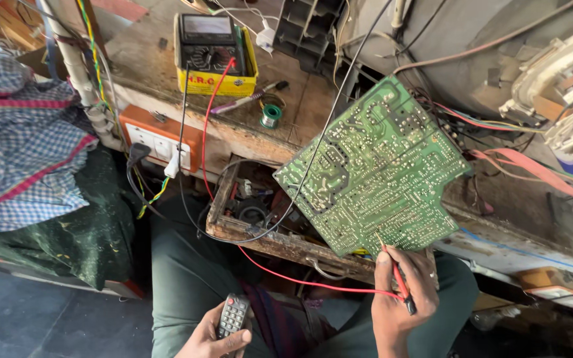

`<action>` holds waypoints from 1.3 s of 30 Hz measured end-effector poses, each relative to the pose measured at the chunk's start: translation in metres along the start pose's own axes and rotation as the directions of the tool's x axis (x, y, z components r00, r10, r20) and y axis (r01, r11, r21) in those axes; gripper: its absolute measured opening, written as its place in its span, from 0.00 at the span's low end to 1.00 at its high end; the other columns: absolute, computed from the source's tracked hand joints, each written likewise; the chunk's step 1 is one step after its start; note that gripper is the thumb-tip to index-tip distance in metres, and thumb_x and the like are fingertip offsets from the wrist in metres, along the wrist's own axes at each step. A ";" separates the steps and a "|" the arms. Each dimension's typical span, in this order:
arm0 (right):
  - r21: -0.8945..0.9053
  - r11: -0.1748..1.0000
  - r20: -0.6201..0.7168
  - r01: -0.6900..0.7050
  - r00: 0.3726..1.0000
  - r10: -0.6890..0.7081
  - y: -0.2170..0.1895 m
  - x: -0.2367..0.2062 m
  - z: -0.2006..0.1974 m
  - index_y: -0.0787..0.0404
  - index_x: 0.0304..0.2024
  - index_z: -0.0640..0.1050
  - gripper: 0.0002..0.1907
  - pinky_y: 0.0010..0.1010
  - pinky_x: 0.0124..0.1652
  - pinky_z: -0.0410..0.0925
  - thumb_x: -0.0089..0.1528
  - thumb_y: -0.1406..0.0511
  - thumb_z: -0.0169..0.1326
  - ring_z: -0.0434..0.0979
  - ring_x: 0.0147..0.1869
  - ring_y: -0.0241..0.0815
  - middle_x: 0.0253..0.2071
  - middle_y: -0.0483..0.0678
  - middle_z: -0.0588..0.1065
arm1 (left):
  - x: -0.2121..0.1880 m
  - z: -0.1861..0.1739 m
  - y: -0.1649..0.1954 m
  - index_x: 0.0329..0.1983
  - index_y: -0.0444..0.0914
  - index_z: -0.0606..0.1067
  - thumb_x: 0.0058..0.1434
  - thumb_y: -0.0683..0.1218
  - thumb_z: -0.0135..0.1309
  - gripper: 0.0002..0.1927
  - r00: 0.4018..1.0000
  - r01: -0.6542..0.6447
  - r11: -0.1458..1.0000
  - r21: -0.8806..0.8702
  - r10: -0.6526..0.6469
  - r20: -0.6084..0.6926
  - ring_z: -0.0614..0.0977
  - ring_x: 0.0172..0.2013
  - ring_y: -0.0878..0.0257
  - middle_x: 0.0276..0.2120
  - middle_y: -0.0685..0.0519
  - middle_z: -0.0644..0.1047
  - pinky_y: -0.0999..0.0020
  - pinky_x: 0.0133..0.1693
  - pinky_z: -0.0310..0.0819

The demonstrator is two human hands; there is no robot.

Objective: The person sits on the floor holding a green circuit board on their lap and probes its solder side with multimeter test leads connected to a meter on the bench. They then apply liquid from a plastic bottle onto the board using a yellow brush, brushing across the solder joints.

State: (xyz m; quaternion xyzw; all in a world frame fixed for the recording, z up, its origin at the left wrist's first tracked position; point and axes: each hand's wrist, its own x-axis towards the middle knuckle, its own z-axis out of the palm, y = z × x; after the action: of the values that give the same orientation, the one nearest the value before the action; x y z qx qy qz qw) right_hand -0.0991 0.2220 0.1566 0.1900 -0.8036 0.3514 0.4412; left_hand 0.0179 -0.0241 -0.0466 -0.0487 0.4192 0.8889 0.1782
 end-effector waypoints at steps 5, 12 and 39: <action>0.007 0.999 0.008 -0.033 0.999 0.033 -0.001 -0.002 -0.001 0.69 0.46 0.80 0.08 0.31 0.48 0.75 0.64 0.76 0.60 0.81 0.47 0.43 0.44 0.53 0.79 | -0.003 0.006 0.008 0.51 0.32 0.70 0.57 0.41 0.66 0.22 0.999 0.027 1.000 -0.012 -0.028 -0.039 0.76 0.21 0.65 0.23 0.53 0.72 0.69 0.25 0.73; -0.043 0.999 -0.004 -0.019 1.000 0.019 -0.001 -0.001 0.001 0.69 0.46 0.81 0.08 0.33 0.48 0.74 0.64 0.76 0.60 0.81 0.47 0.44 0.43 0.53 0.79 | -0.008 0.014 0.015 0.50 0.34 0.70 0.54 0.40 0.66 0.23 0.994 0.070 0.996 -0.057 -0.074 -0.078 0.76 0.20 0.65 0.24 0.54 0.73 0.69 0.23 0.73; -0.141 0.990 0.082 -0.011 0.996 0.023 0.023 -0.014 -0.002 0.69 0.46 0.82 0.04 0.34 0.60 0.75 0.69 0.73 0.62 0.81 0.60 0.50 0.49 0.56 0.79 | -0.010 0.009 0.022 0.58 0.35 0.70 0.57 0.43 0.66 0.27 0.999 -0.035 0.999 -0.038 0.036 0.016 0.69 0.23 0.75 0.25 0.61 0.70 0.77 0.29 0.62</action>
State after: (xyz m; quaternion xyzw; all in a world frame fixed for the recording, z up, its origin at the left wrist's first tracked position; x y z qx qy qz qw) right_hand -0.1048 0.2395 0.1365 0.1661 -0.8455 0.2896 0.4167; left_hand 0.0199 -0.0325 -0.0223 -0.0374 0.4016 0.9001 0.1648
